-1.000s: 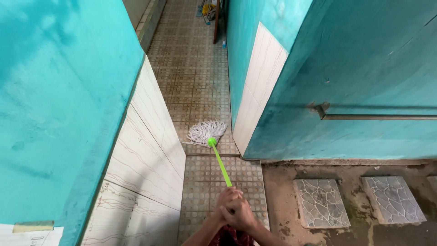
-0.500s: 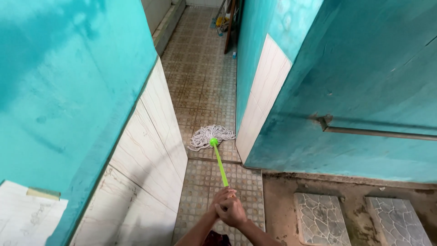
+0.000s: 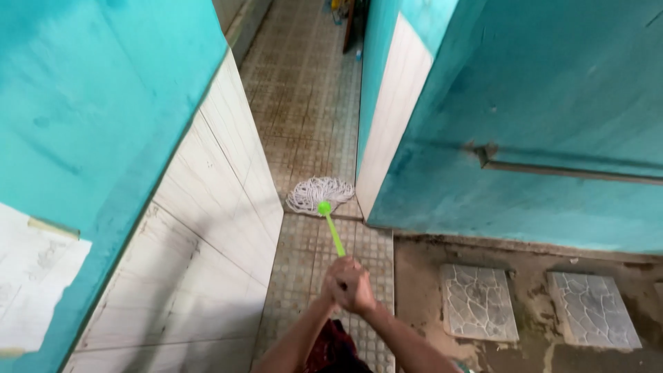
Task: Mopping a tiled floor in a bathroom.
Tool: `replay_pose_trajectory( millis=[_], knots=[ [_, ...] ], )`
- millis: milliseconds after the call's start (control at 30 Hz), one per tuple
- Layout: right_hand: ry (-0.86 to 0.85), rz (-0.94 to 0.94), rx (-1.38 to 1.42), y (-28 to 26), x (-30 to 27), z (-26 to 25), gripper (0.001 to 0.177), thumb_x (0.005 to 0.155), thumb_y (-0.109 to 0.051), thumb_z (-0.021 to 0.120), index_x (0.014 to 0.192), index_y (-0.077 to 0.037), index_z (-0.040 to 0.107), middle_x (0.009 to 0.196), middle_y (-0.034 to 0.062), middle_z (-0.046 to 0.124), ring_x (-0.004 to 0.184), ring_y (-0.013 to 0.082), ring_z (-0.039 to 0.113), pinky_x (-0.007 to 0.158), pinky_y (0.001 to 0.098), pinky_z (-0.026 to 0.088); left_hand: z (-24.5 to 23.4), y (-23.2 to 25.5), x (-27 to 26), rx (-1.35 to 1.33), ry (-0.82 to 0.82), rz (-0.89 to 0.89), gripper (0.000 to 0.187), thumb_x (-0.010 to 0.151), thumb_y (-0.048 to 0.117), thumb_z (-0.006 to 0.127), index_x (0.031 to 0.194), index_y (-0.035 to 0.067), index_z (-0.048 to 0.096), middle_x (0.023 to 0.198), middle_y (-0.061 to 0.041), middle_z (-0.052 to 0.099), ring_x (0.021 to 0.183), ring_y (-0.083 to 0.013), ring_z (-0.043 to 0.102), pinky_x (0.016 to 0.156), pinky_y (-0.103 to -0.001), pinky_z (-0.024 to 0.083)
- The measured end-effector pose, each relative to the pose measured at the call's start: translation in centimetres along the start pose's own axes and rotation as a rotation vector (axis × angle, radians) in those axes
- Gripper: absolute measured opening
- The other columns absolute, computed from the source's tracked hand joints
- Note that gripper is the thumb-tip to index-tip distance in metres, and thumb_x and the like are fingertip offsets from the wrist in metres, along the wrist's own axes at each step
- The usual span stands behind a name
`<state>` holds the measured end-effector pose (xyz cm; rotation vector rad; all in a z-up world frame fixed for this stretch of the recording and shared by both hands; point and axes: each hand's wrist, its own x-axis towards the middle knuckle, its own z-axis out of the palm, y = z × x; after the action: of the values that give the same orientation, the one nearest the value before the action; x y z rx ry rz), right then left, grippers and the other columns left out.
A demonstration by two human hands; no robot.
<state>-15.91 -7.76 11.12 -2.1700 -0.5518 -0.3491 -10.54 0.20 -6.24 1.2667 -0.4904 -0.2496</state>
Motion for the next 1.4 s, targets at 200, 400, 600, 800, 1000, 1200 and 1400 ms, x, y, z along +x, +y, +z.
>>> replay_pose_trajectory(
  millis=[200, 400, 600, 800, 1000, 1200, 1400],
  knots=[
    [0.000, -0.020, 0.083, -3.3, -4.1, -2.1, 0.018, 0.087, -0.009, 0.072, 0.071, -0.002, 0.067, 0.068, 0.0135, 0.070, 0.049, 0.0251, 0.065, 0.048, 0.0361, 0.053, 3.5, 5.2, -4.6, 0.999, -0.008, 0.233, 0.019, 0.099, 0.022, 0.053, 0.083, 0.012, 0.051, 0.086, -0.003, 0.056, 0.089, -0.0224, 0.057, 0.102, -0.040, 0.048],
    [-0.029, -0.040, 0.115, -4.1, -9.7, -1.3, 0.029, 0.081, -0.005, 0.077, 0.059, -0.001, 0.059, 0.058, 0.0133, 0.065, 0.052, 0.0307, 0.064, 0.050, 0.0395, 0.051, 6.0, 8.5, -8.9, 0.778, 0.094, 0.362, 0.009, 0.088, 0.016, 0.059, 0.090, 0.007, 0.058, 0.097, -0.008, 0.061, 0.103, -0.0309, 0.058, 0.094, -0.040, 0.048],
    [-0.012, -0.023, 0.086, -3.8, -8.0, -2.2, 0.032, 0.087, -0.008, 0.077, 0.064, 0.000, 0.057, 0.061, 0.0163, 0.061, 0.050, 0.0321, 0.059, 0.048, 0.0393, 0.046, 7.0, 10.3, -8.0, 0.627, 0.082, 0.257, 0.009, 0.088, 0.013, 0.060, 0.085, 0.006, 0.055, 0.091, -0.008, 0.058, 0.092, -0.0283, 0.056, 0.089, -0.038, 0.049],
    [0.044, 0.032, 0.122, -8.0, -9.7, -5.9, 0.027, 0.082, -0.007, 0.077, 0.063, 0.000, 0.060, 0.056, 0.0144, 0.058, 0.048, 0.0312, 0.054, 0.049, 0.0414, 0.043, 9.5, 11.8, -9.1, 0.993, -0.007, 0.419, 0.014, 0.083, 0.015, 0.063, 0.077, 0.009, 0.053, 0.082, -0.006, 0.055, 0.093, -0.0264, 0.058, 0.096, -0.040, 0.046],
    [0.030, 0.179, 0.092, -6.1, -11.8, -4.0, 0.031, 0.078, -0.007, 0.081, 0.058, 0.003, 0.059, 0.052, 0.0169, 0.056, 0.045, 0.0291, 0.051, 0.046, 0.0410, 0.042, 9.1, 6.6, -10.2, 0.994, -0.033, 0.203, 0.018, 0.090, 0.018, 0.062, 0.077, 0.009, 0.054, 0.083, -0.006, 0.056, 0.092, -0.0251, 0.057, 0.093, -0.039, 0.046],
    [0.005, 0.327, 0.125, -6.3, -10.4, -4.1, 0.036, 0.085, -0.011, 0.078, 0.060, 0.003, 0.057, 0.051, 0.0150, 0.055, 0.041, 0.0227, 0.047, 0.043, 0.0396, 0.042, 8.8, 9.9, -9.2, 1.038, -0.077, 0.261, 0.015, 0.085, 0.019, 0.062, 0.077, 0.010, 0.053, 0.083, -0.006, 0.056, 0.091, -0.0269, 0.057, 0.091, -0.040, 0.043],
    [0.045, 0.311, 0.139, -9.1, -14.0, -3.0, 0.035, 0.081, -0.009, 0.079, 0.057, 0.002, 0.057, 0.047, 0.0140, 0.051, 0.039, 0.0210, 0.045, 0.043, 0.0381, 0.043, 9.1, 9.2, -13.4, 0.979, -0.101, 0.177, 0.019, 0.087, 0.021, 0.063, 0.074, 0.011, 0.053, 0.080, -0.004, 0.057, 0.089, -0.0231, 0.058, 0.094, -0.038, 0.044]
  ],
)
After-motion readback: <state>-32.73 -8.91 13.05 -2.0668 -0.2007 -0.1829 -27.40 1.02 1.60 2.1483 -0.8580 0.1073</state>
